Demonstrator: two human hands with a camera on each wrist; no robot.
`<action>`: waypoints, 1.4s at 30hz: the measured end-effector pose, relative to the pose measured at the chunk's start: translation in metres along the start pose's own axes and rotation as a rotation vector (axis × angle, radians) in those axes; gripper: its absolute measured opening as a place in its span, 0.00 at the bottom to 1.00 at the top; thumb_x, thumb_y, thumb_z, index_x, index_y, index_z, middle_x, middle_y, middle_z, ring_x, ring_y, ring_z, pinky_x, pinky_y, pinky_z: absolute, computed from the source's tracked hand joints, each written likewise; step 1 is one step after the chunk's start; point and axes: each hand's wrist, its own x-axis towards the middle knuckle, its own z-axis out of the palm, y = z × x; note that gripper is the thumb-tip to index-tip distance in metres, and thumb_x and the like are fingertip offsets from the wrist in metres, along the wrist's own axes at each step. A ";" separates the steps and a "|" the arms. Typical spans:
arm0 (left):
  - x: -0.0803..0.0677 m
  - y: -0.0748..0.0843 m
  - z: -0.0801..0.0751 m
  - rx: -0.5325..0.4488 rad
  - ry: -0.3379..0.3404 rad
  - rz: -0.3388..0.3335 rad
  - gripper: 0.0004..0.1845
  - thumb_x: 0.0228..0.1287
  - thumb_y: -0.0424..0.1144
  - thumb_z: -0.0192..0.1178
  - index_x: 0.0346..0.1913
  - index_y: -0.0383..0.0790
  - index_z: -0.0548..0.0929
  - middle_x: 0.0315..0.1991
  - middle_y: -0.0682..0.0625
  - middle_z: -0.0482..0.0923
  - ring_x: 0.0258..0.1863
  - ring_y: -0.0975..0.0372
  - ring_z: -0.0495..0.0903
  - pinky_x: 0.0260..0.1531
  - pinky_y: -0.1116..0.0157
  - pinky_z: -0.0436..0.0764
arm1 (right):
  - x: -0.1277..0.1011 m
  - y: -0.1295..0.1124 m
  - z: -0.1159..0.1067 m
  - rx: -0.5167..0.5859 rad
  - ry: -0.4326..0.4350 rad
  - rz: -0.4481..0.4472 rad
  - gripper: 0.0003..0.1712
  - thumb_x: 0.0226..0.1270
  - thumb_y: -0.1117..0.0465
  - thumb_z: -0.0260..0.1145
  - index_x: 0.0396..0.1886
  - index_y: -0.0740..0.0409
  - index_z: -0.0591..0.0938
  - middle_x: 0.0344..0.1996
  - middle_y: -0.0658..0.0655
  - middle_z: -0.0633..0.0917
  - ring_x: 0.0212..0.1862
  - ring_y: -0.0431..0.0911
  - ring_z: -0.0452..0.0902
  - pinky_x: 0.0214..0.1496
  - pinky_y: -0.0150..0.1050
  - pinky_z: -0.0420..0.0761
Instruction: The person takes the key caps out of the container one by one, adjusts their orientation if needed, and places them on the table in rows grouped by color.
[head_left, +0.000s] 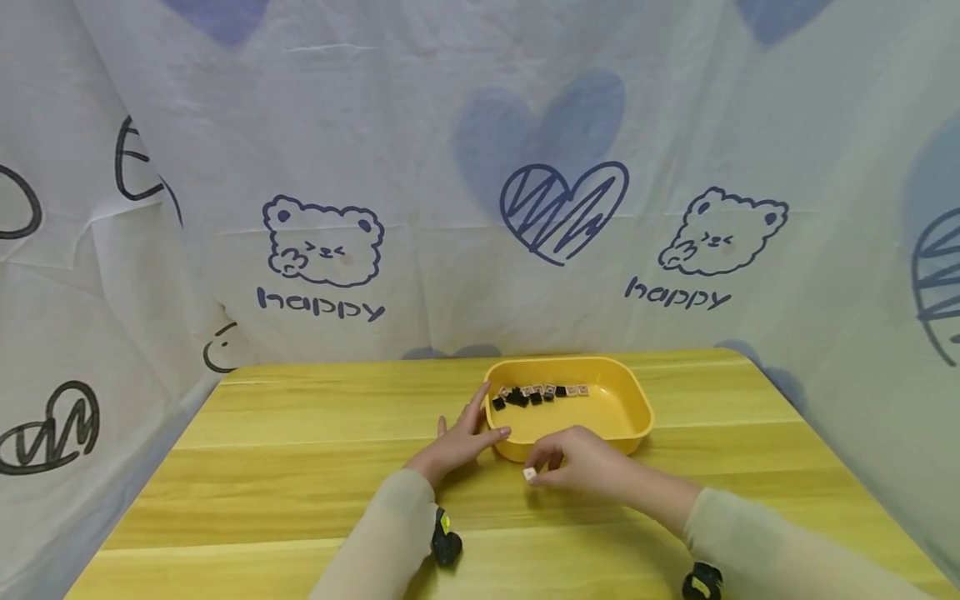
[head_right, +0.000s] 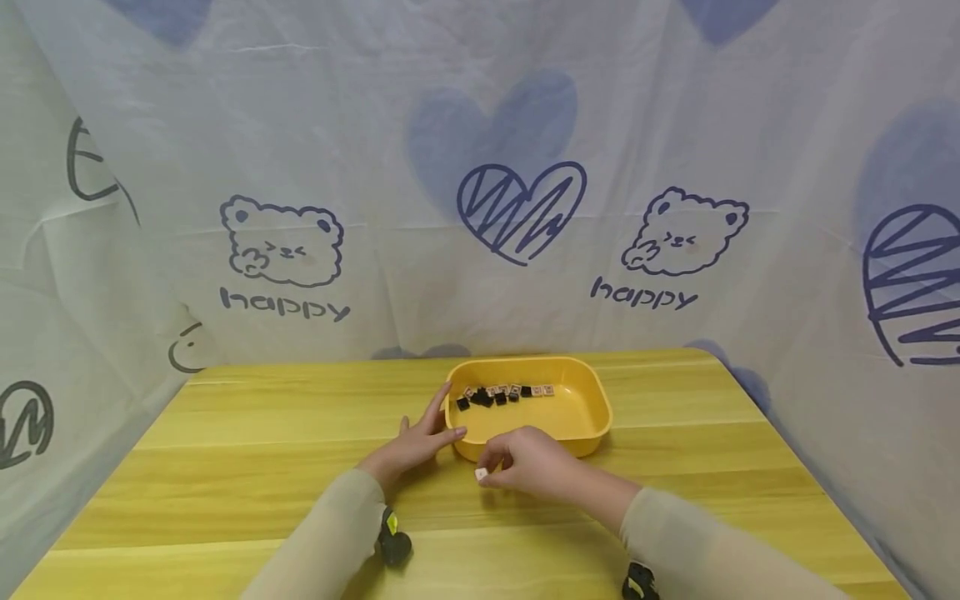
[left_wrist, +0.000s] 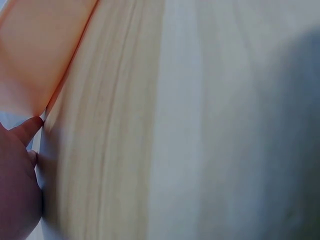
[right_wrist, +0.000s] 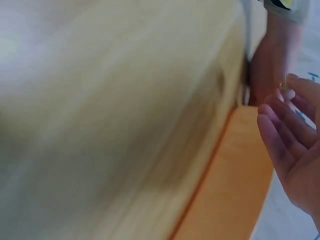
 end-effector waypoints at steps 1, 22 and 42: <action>0.000 0.000 0.000 0.002 0.000 0.001 0.48 0.67 0.64 0.54 0.78 0.60 0.36 0.74 0.41 0.56 0.75 0.50 0.44 0.65 0.41 0.20 | 0.000 0.001 0.003 -0.002 0.003 -0.004 0.03 0.61 0.58 0.73 0.34 0.49 0.88 0.28 0.38 0.84 0.30 0.34 0.78 0.33 0.31 0.80; 0.002 0.000 0.000 0.007 -0.016 -0.007 0.48 0.68 0.63 0.54 0.78 0.60 0.34 0.74 0.42 0.56 0.76 0.52 0.41 0.65 0.41 0.20 | 0.001 0.023 0.044 0.034 0.194 0.175 0.07 0.59 0.60 0.74 0.36 0.58 0.89 0.19 0.42 0.81 0.18 0.38 0.75 0.22 0.33 0.76; 0.003 -0.002 0.001 -0.001 -0.022 -0.002 0.47 0.68 0.63 0.53 0.78 0.61 0.33 0.76 0.44 0.51 0.76 0.50 0.37 0.65 0.42 0.21 | 0.002 0.032 0.046 -0.018 0.209 0.167 0.06 0.56 0.58 0.76 0.33 0.52 0.88 0.20 0.39 0.79 0.24 0.35 0.72 0.27 0.32 0.74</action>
